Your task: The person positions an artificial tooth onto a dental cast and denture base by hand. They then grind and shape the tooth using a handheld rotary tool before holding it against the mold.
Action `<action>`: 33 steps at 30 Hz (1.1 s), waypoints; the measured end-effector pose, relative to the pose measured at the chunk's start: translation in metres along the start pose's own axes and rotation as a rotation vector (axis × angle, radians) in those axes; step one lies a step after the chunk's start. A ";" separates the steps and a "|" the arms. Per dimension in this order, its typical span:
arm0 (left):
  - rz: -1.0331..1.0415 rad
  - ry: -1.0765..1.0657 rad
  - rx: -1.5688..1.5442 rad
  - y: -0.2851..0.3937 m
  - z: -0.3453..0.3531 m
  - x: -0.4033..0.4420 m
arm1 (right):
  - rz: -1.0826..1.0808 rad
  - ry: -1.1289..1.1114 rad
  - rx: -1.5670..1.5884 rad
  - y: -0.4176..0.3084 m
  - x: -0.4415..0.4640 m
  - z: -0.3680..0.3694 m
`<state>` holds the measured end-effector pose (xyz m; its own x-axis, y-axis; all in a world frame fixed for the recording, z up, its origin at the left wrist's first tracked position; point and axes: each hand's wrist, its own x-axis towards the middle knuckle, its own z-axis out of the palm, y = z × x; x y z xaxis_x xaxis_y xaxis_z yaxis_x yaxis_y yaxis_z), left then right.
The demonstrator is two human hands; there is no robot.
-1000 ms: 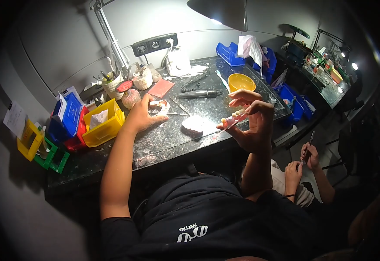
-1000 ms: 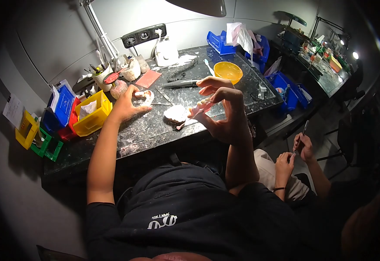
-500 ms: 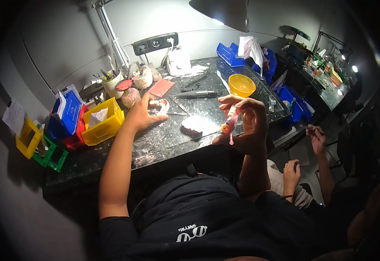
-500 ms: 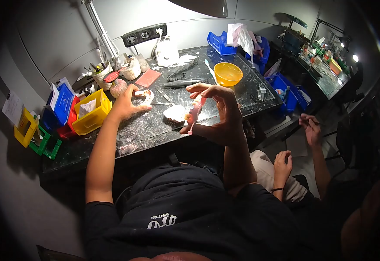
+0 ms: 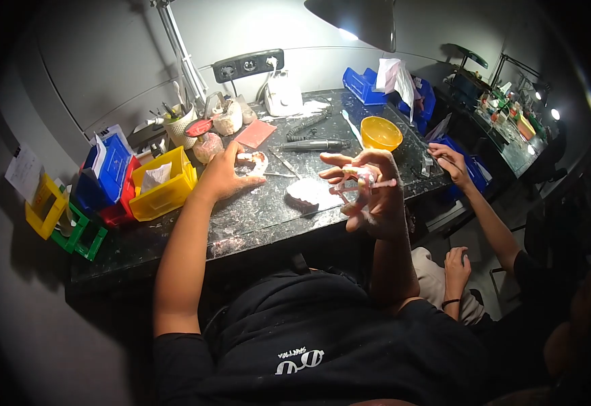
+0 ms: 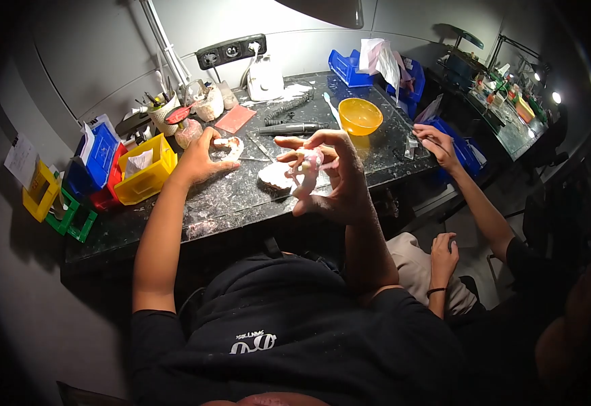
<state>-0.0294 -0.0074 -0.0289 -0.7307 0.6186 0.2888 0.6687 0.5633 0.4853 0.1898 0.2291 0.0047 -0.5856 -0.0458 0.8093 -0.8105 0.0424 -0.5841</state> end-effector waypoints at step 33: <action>0.018 -0.003 -0.023 -0.005 0.002 0.000 | 0.459 -0.182 1.317 0.028 -0.018 0.028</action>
<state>-0.0327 -0.0090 -0.0325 -0.7179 0.6302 0.2957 0.6787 0.5392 0.4986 0.1772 0.2037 -0.0282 -0.7069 -0.4142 0.5733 0.0973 -0.8599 -0.5011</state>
